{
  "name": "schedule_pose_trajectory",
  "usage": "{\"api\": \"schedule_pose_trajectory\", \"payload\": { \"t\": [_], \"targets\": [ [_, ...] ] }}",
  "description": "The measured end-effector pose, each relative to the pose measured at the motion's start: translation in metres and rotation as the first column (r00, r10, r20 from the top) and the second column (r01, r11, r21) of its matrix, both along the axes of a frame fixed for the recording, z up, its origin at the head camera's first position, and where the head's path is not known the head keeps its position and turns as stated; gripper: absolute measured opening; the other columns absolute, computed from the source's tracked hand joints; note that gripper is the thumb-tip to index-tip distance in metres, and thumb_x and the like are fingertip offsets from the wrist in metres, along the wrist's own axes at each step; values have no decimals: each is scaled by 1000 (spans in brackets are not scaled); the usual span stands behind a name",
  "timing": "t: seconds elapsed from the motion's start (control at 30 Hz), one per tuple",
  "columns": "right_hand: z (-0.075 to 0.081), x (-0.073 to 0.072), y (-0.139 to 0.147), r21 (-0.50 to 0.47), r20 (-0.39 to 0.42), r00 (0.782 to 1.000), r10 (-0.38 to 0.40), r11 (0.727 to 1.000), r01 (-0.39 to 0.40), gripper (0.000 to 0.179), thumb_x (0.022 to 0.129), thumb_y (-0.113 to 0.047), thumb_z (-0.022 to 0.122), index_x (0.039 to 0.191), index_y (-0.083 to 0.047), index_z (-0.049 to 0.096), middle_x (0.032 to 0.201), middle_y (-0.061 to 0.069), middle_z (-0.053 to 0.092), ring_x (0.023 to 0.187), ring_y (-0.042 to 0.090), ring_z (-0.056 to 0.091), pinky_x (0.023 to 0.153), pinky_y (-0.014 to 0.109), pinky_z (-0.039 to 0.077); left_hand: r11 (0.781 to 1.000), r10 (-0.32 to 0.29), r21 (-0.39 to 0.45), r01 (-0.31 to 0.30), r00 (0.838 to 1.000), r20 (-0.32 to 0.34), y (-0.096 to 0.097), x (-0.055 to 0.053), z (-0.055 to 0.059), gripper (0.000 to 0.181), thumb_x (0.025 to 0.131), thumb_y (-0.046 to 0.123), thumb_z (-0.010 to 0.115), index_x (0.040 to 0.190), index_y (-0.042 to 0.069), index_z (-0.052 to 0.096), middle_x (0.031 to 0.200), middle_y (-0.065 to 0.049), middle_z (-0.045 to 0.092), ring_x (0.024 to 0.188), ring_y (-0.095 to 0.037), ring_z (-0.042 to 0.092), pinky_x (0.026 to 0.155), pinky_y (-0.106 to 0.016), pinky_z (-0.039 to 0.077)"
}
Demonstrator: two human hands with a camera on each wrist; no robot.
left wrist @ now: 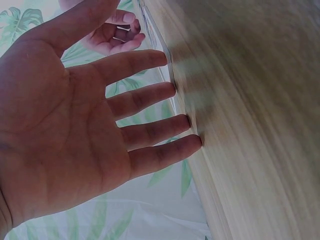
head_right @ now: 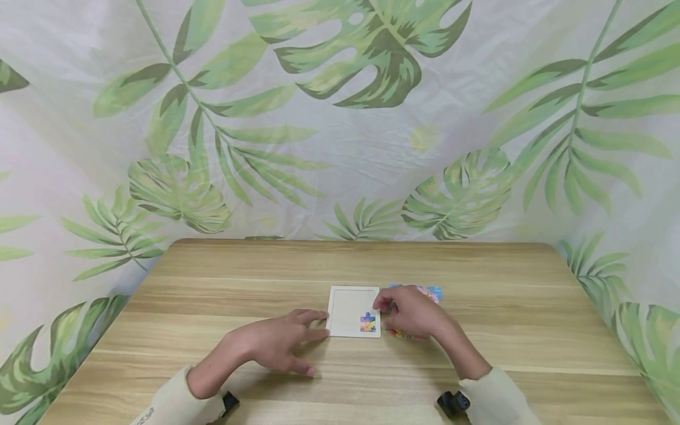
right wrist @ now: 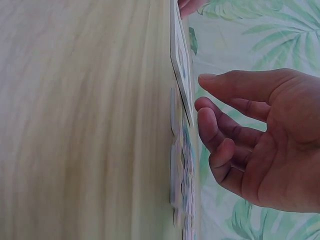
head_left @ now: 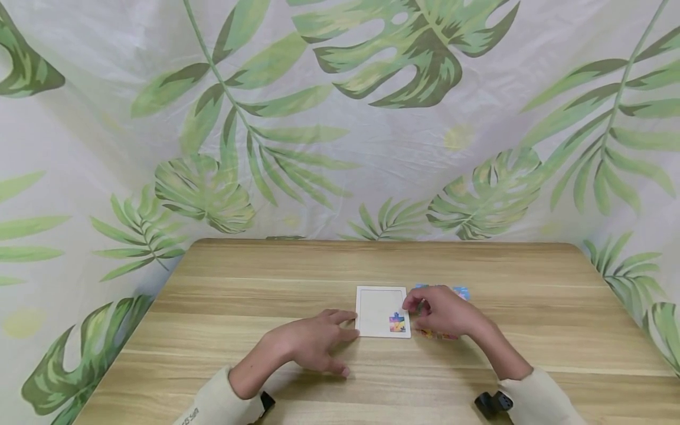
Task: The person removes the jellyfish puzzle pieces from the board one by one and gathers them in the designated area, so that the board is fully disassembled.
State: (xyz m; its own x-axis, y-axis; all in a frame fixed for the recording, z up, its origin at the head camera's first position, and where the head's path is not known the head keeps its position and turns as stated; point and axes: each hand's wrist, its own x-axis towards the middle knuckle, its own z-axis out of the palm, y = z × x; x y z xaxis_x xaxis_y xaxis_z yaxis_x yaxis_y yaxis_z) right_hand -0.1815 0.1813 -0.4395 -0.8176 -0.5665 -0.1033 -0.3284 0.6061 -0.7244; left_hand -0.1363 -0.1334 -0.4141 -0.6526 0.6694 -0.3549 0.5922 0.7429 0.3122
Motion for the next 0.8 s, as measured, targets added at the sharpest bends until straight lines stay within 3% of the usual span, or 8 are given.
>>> {"api": "schedule_pose_trajectory", "payload": {
  "t": [0.1,0.27,0.43,0.8],
  "targets": [
    [-1,0,-5,-2,30,1000,-6,1000,6,21,93,1,76,111,-8,73,99,6,71,66,10,58,43,22,39,1000,0,3,0,1000,-1,0,0,0,67,94,43,82,152,17,62,171,-7,40,158,-31,39,122,-47,47],
    [-3,-4,-13,3,32,999,7,1000,-8,22,93,1,77,112,-8,73,90,2,69,71,12,60,56,25,49,1000,0,5,0,1000,-4,0,0,-1,68,94,44,82,152,17,62,171,-8,40,158,-31,39,122,-47,47],
    [-7,-7,-19,-18,56,998,9,1000,-8,24,92,0,78,114,-9,75,86,2,68,69,14,61,53,26,49,1000,-8,3,8,1000,-10,0,-1,0,68,94,44,82,152,16,62,171,-8,40,157,-32,40,122,-47,46],
    [-12,-7,-25,-12,18,1000,-11,1000,11,28,88,5,81,112,-9,77,99,4,70,78,13,58,64,23,51,1000,-1,2,1,1000,4,0,-1,-1,68,94,44,82,153,18,61,171,-7,40,158,-31,39,123,-49,46]
  ]
}}
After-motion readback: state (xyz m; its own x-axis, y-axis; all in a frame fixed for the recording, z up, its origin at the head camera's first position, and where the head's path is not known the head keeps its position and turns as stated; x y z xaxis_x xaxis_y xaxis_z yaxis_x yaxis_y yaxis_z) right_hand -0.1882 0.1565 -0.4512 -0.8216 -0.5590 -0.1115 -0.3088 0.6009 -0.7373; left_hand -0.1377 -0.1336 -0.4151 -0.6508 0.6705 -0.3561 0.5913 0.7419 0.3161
